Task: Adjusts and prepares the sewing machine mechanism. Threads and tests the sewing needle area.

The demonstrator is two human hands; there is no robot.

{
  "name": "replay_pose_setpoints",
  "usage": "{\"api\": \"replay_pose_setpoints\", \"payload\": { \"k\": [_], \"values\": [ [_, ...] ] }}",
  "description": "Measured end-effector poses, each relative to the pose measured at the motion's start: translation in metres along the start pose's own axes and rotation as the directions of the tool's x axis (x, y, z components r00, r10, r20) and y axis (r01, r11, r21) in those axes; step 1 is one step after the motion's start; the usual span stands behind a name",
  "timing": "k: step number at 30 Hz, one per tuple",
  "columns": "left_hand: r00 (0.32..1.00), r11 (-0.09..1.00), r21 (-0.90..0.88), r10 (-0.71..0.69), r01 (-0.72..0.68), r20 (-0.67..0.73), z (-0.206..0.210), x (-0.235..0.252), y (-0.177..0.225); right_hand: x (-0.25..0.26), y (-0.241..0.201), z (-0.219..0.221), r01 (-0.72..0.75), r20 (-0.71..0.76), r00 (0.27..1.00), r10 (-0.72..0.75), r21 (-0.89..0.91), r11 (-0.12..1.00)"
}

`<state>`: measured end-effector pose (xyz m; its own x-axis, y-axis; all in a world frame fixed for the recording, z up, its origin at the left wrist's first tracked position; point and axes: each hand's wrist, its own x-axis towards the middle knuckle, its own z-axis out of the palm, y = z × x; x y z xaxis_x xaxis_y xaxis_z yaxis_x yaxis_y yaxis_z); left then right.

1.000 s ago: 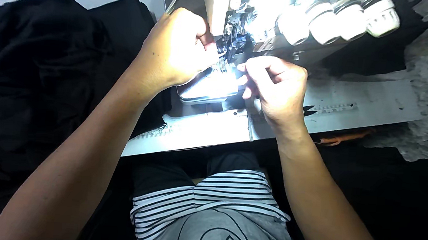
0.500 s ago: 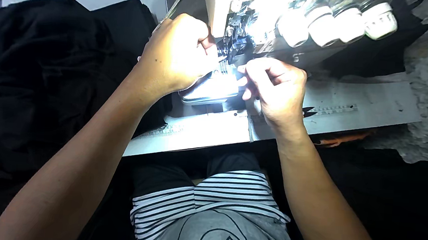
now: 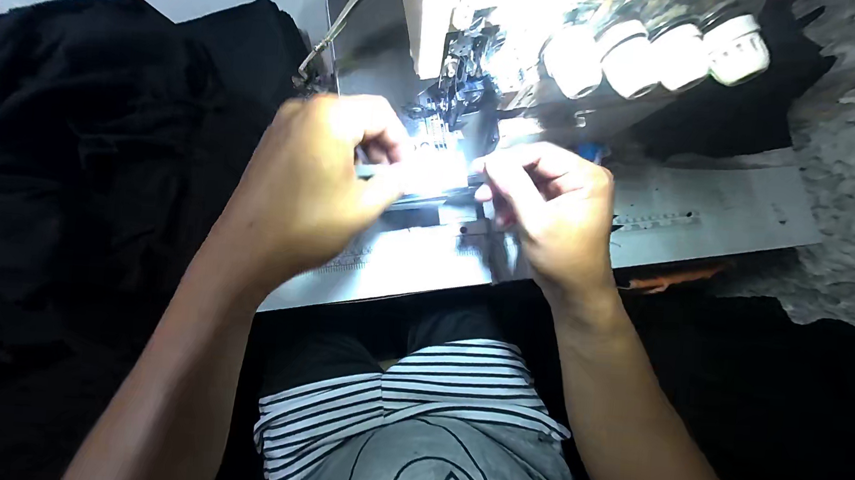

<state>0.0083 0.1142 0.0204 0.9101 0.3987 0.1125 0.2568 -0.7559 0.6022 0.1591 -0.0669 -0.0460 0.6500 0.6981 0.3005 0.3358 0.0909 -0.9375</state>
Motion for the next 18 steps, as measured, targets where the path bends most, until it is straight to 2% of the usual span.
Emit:
{"api": "replay_pose_setpoints", "payload": {
  "k": [3,6,8,10,13,14,18],
  "values": [
    [1.0,0.981,-0.194,-0.019,0.018,-0.006,0.006,-0.026,0.003,-0.022,-0.012,0.002,-0.015,0.033,0.999,0.013,0.068,0.998],
    [0.996,0.915,-0.403,-0.055,0.023,-0.07,0.027,-0.029,0.013,-0.046,-0.018,0.01,-0.024,0.102,0.995,0.015,0.079,0.997],
    [0.994,0.857,-0.514,-0.074,0.021,-0.081,0.049,-0.028,0.024,-0.067,-0.016,0.018,-0.041,0.157,0.987,0.036,0.03,0.999],
    [0.991,0.791,-0.611,-0.102,0.026,-0.091,0.063,-0.033,0.034,-0.089,-0.003,0.022,-0.02,0.179,0.983,0.039,-0.105,0.994],
    [0.976,0.878,-0.479,-0.122,0.021,-0.18,0.057,-0.058,0.042,-0.108,0.016,0.001,0.07,0.094,0.995,-0.027,-0.491,0.868],
    [0.973,0.898,-0.439,-0.111,0.011,-0.202,0.054,-0.065,0.038,-0.11,0.019,-0.011,0.07,0.067,0.997,-0.039,-0.563,0.823],
    [0.961,0.946,-0.325,-0.109,0.021,-0.255,0.048,-0.081,0.029,-0.093,0.014,-0.037,0.054,-0.113,0.983,-0.148,-0.586,0.808]
  ]
}}
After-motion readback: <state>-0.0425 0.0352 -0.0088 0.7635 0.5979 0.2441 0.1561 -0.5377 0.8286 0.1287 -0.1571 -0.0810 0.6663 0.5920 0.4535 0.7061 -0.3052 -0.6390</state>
